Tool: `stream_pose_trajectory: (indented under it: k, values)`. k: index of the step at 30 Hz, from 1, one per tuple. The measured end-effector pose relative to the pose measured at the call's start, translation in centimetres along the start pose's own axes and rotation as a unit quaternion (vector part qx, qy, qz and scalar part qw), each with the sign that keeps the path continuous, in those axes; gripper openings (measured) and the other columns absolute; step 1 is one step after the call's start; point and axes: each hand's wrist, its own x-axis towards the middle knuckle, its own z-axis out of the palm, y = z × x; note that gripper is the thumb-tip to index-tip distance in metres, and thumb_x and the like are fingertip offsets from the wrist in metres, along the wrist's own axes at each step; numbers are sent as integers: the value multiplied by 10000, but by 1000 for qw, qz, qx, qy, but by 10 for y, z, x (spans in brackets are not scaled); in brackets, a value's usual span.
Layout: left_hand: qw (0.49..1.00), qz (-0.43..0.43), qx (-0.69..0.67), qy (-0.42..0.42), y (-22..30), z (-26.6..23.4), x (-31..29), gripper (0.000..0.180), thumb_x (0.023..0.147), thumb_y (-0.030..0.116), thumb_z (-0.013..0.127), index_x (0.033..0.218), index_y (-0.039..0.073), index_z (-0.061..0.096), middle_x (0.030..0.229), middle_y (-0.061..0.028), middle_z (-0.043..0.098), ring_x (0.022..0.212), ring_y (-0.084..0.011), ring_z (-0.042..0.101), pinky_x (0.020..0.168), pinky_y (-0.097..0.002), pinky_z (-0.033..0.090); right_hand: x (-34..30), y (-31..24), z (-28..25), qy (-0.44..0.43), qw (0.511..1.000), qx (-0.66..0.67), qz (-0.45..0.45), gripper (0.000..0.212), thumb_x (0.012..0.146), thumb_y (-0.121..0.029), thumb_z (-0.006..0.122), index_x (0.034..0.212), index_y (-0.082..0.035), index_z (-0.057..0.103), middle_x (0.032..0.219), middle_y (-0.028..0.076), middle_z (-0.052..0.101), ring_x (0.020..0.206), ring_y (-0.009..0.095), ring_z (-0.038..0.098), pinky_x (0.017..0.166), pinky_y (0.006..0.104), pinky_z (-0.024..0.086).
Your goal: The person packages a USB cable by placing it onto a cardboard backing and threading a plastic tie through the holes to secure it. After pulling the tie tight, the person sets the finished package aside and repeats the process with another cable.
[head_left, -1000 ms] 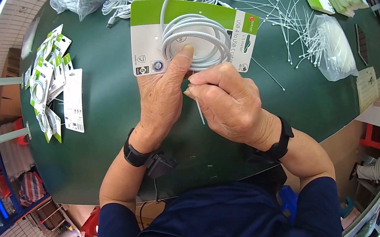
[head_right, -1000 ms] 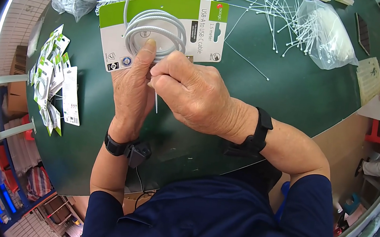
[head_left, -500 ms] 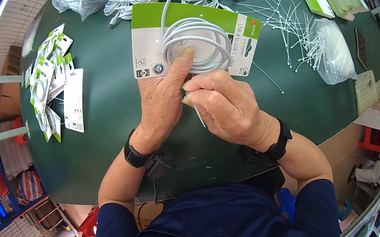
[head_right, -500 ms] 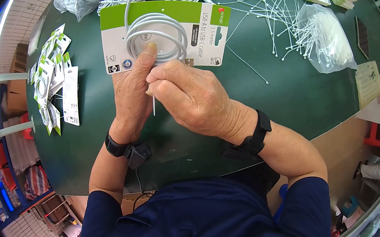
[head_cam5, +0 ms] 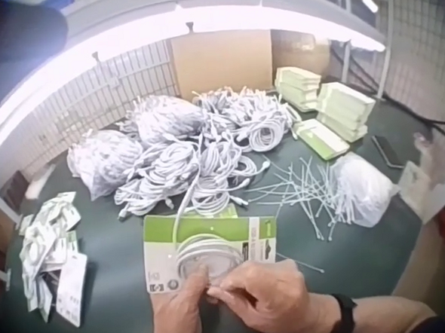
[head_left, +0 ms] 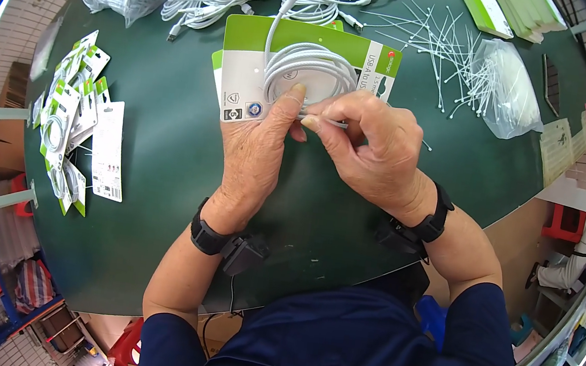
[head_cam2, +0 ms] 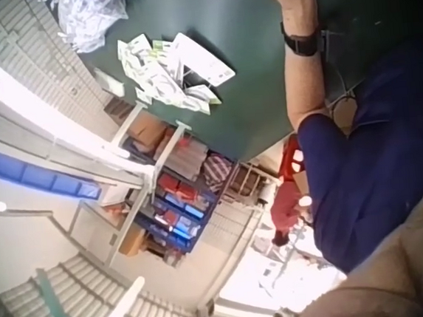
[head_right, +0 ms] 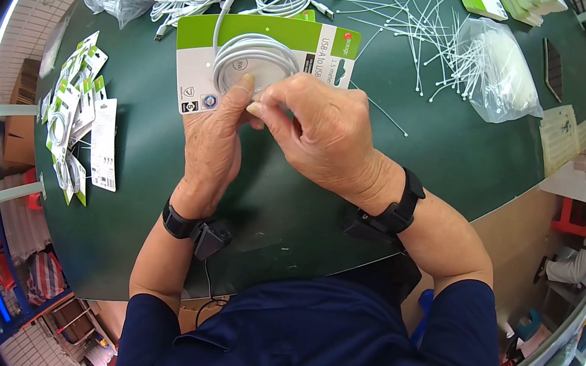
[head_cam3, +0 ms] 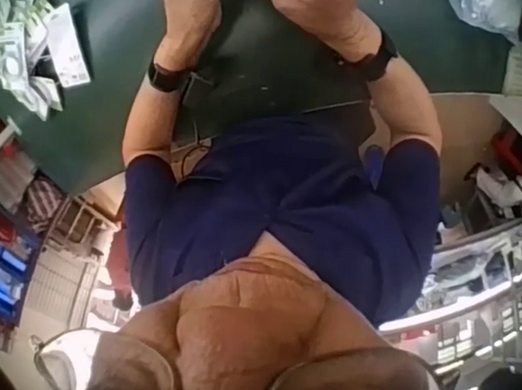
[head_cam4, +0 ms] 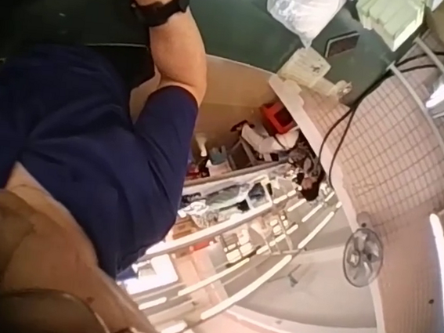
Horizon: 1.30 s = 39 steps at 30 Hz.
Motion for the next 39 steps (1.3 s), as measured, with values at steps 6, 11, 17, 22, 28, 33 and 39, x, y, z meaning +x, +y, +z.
stream_pose_trajectory:
  k: [6, 11, 17, 22, 28, 33, 39]
  values:
    - [997, 64, -23, 28, -4, 8, 2, 426, 920, 70, 693, 1302, -5, 519, 1115, -70, 638, 903, -123, 626, 710, -262, 536, -2, 0, 3, -33, 989, -67, -131, 200, 793, 16, 784, 884, -53, 620, 839, 90, 739, 683, 193, 725, 554, 276, 556]
    - [996, 79, -26, 40, -9, 8, 4, 408, 921, 69, 691, 1288, -8, 529, 1113, -74, 641, 890, -122, 630, 703, -256, 538, -4, 2, 6, -52, 989, -63, -124, 177, 786, 32, 771, 902, -41, 659, 850, 95, 731, 700, 215, 729, 571, 289, 567]
    - [1000, 7, -21, 3, -6, -2, 1, 355, 926, 78, 685, 1247, 9, 550, 1045, -67, 653, 776, -99, 621, 585, -226, 514, 4, 6, 4, -4, 997, -11, -81, 219, 760, 60, 762, 949, -23, 688, 857, 110, 712, 699, 227, 713, 580, 298, 557]
    - [1000, 15, -12, 24, -6, 5, -1, 332, 939, 77, 668, 1246, 33, 549, 1002, -71, 664, 734, -112, 625, 529, -228, 477, 13, 19, 0, 6, 990, -91, -111, 250, 744, 77, 758, 966, -18, 696, 859, 111, 699, 719, 205, 692, 582, 299, 543]
    - [999, -12, -33, 36, -9, 8, -1, 302, 926, 84, 682, 1198, 8, 576, 943, -60, 653, 686, -95, 606, 507, -203, 468, 16, 19, -4, -12, 976, -141, -163, 288, 724, 82, 755, 985, -31, 712, 870, 82, 685, 715, 183, 666, 575, 285, 532]
    - [998, -15, -54, 41, -11, 7, -2, 298, 919, 81, 689, 1187, 6, 582, 933, -59, 652, 673, -93, 602, 496, -197, 459, 19, 14, -10, -37, 970, -151, -189, 348, 694, 73, 750, 1014, -62, 736, 883, 47, 664, 707, 180, 638, 561, 268, 520]
    - [997, -20, -74, 22, -12, 5, -3, 288, 911, 76, 693, 1170, 7, 589, 924, -54, 653, 659, -83, 594, 479, -198, 447, 18, 11, -14, -51, 963, -147, -222, 373, 682, 68, 760, 1022, -84, 747, 913, 42, 679, 746, 190, 639, 571, 266, 521]
